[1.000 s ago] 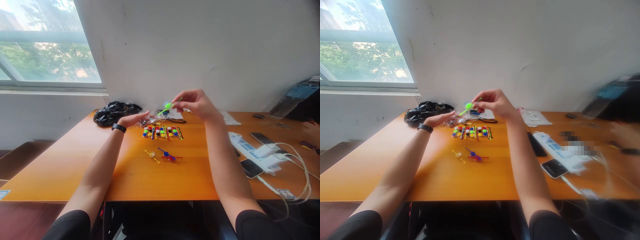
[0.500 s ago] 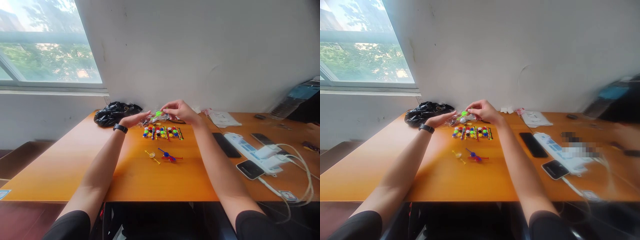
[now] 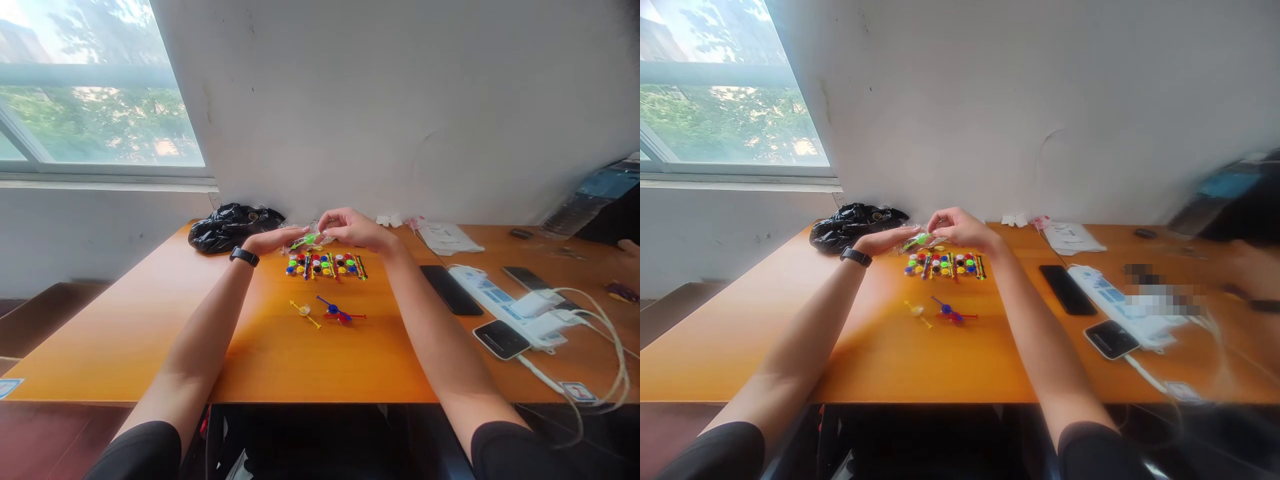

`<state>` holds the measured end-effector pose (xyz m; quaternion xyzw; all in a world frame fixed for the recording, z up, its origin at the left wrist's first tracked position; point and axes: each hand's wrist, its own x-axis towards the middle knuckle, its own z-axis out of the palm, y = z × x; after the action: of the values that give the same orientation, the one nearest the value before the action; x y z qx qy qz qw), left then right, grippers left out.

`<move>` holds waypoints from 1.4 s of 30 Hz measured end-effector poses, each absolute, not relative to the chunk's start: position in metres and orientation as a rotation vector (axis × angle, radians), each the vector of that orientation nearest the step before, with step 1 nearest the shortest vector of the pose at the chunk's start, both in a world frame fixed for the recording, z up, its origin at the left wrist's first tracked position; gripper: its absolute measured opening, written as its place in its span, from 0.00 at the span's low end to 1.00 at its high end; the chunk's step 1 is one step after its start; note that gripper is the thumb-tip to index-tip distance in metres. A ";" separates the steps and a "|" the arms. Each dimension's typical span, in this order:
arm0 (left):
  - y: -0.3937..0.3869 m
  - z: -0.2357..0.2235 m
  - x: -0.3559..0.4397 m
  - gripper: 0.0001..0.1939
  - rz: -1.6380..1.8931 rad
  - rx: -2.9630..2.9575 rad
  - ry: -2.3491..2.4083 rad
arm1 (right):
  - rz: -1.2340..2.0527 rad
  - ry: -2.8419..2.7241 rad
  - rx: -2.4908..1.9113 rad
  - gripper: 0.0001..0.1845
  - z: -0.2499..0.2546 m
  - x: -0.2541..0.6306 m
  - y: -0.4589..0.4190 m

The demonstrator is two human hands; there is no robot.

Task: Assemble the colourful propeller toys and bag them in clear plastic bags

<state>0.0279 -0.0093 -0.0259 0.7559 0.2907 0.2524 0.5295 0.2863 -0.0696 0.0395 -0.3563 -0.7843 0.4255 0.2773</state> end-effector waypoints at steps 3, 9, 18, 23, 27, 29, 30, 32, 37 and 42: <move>-0.012 -0.022 0.030 0.28 0.538 1.883 0.776 | 1.201 -2.169 -0.915 0.15 0.040 0.286 -0.072; -0.015 -0.019 0.034 0.31 0.523 1.934 0.812 | 1.227 -2.127 -0.798 0.19 0.037 0.287 -0.068; -0.016 -0.017 0.034 0.33 0.583 1.913 0.877 | 1.093 -2.132 -0.899 0.20 0.039 0.303 -0.062; -0.016 -0.016 0.037 0.33 0.639 1.904 0.898 | 1.015 -2.193 -0.955 0.22 0.046 0.307 -0.068; -0.020 -0.012 0.041 0.33 0.677 1.952 0.897 | 0.954 -2.205 -0.933 0.18 0.045 0.305 -0.067; -0.024 -0.007 0.043 0.32 0.668 1.992 0.854 | 0.935 -2.203 -0.920 0.17 0.046 0.304 -0.067; -0.026 -0.005 0.044 0.31 0.663 2.009 0.827 | 0.935 -2.199 -0.922 0.17 0.047 0.303 -0.068; -0.029 -0.002 0.047 0.29 0.675 2.033 0.769 | 0.951 -2.184 -0.934 0.19 0.049 0.304 -0.071; -0.034 0.003 0.054 0.28 0.807 2.064 0.708 | 0.906 -2.137 -0.848 0.17 0.051 0.306 -0.073; -0.035 0.006 0.056 0.28 0.870 2.022 0.607 | 0.727 -1.965 -0.774 0.10 0.050 0.300 -0.068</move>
<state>0.0559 -0.0351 0.0061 0.8052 0.2419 0.3464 0.4161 0.3001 -0.0676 0.0496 -0.3113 -0.7906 0.2927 0.4386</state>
